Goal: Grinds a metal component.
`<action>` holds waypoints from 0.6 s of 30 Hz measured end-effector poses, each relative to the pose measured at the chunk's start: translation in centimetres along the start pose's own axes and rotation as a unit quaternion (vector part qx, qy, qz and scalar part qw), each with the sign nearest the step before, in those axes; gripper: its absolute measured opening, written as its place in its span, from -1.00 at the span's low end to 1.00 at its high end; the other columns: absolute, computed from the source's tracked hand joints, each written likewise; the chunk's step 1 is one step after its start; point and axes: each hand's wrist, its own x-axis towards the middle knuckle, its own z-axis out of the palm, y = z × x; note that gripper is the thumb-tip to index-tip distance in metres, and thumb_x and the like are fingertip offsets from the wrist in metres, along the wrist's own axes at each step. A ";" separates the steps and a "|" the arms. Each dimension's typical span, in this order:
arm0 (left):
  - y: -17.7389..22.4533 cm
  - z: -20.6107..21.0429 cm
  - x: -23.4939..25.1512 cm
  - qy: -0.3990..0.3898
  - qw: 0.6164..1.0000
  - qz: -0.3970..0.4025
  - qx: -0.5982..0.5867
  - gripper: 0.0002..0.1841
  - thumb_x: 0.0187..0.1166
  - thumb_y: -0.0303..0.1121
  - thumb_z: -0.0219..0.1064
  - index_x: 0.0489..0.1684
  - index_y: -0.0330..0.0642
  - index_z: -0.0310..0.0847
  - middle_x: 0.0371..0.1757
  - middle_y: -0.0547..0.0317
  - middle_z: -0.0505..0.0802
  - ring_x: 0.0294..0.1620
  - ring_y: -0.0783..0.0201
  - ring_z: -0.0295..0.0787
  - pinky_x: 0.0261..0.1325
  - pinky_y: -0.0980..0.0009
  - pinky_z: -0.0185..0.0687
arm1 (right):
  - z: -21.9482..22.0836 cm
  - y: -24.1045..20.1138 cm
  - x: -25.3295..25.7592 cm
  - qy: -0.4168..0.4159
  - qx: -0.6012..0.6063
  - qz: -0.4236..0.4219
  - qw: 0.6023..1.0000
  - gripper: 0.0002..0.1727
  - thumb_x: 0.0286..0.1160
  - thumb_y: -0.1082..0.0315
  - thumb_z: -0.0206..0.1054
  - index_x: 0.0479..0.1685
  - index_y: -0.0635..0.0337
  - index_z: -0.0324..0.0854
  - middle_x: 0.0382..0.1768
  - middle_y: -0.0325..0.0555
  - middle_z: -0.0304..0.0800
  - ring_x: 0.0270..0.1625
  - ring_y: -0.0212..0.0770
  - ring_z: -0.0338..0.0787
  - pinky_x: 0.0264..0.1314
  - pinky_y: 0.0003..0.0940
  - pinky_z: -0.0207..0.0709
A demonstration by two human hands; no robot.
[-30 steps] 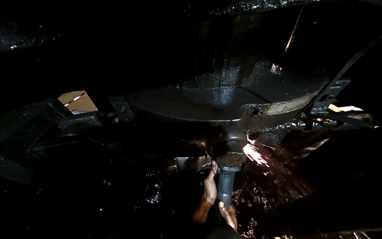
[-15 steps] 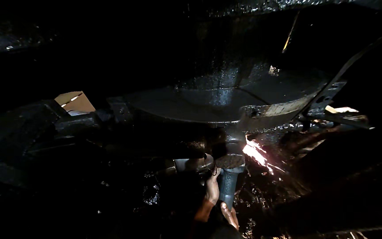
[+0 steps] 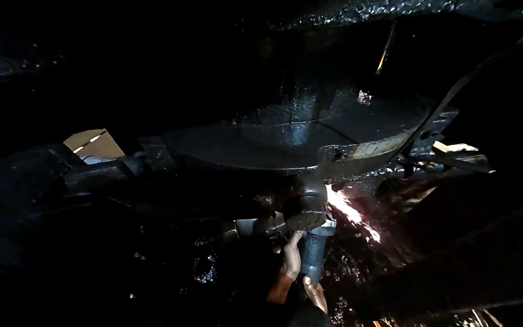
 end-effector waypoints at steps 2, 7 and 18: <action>-0.2 0.0 0.1 0.002 1.000 -0.001 -0.001 -0.64 0.82 -0.42 -0.06 0.28 -0.49 0.55 0.15 -0.05 0.76 0.17 0.45 0.67 0.34 0.55 0.52 | 0.7 -2.0 -0.6 0.002 -0.013 0.021 1.000 -0.67 0.08 0.28 0.40 -0.40 0.42 0.49 -0.56 -0.38 0.66 -0.44 -0.75 0.62 -0.20 -0.81 0.51; -0.1 0.1 0.1 -0.008 1.000 -0.026 0.006 -0.63 0.85 -0.36 -0.06 0.30 -0.45 0.55 0.16 -0.04 0.76 0.17 0.42 0.68 0.34 0.50 0.54 | 0.4 -1.3 -0.4 0.008 -0.015 0.019 1.000 -0.60 0.14 0.20 0.37 -0.38 0.46 0.47 -0.53 -0.37 0.64 -0.41 -0.75 0.62 -0.17 -0.81 0.50; -0.3 0.4 0.4 -0.055 0.998 -0.035 0.005 -0.63 0.85 -0.34 -0.08 0.21 -0.43 0.59 0.04 0.03 0.77 0.06 0.44 0.70 0.25 0.49 0.59 | 0.5 0.5 -0.4 0.007 -0.012 -0.137 0.991 -0.74 0.23 0.33 0.26 -0.36 0.45 0.47 -0.52 -0.46 0.67 -0.39 -0.84 0.62 -0.23 -0.86 0.48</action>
